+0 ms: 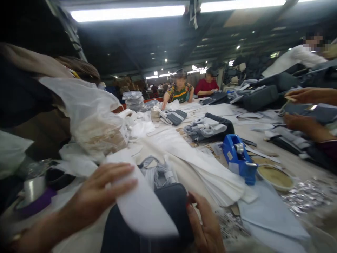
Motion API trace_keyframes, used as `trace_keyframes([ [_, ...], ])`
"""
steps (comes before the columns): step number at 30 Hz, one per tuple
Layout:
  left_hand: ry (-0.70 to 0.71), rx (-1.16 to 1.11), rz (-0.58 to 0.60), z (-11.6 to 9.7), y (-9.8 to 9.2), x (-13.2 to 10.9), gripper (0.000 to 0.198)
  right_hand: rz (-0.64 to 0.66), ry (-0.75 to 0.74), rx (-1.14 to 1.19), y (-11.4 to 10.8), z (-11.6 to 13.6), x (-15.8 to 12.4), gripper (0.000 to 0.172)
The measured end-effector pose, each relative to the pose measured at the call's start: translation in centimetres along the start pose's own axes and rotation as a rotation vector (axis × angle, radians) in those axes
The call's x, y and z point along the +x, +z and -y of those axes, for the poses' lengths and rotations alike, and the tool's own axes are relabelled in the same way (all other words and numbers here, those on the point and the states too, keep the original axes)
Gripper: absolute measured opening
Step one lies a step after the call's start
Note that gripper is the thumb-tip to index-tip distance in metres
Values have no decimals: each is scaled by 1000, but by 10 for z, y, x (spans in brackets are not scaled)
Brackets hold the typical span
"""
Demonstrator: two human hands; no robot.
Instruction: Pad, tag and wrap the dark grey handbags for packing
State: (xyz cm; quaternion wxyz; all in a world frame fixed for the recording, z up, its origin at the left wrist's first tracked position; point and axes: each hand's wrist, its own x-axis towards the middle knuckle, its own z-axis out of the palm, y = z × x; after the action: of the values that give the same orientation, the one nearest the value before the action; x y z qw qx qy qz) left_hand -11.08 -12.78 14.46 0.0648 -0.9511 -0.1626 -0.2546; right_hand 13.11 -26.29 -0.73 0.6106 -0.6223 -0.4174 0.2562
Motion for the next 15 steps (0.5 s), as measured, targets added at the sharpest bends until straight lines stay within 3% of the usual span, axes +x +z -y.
trace_keyframes([
  [3, 368, -1, 119, -51, 58, -3, 34, 295, 294, 407, 2, 25, -3, 51],
  [6, 545, -53, 155, -72, 98, -1, 42, 448, 478, 774, -2, 32, -6, 42],
  [9, 524, -80, 337, -67, 104, 13, 62, 304, 573, 878, -26, 24, -4, 35],
  [12, 344, -127, 582, -50, 98, 39, 95, 27, 631, 735, -63, 10, 0, 41],
  [15, 239, -183, 881, -40, 105, 77, 106, -115, 690, 565, -90, -4, -3, 45],
])
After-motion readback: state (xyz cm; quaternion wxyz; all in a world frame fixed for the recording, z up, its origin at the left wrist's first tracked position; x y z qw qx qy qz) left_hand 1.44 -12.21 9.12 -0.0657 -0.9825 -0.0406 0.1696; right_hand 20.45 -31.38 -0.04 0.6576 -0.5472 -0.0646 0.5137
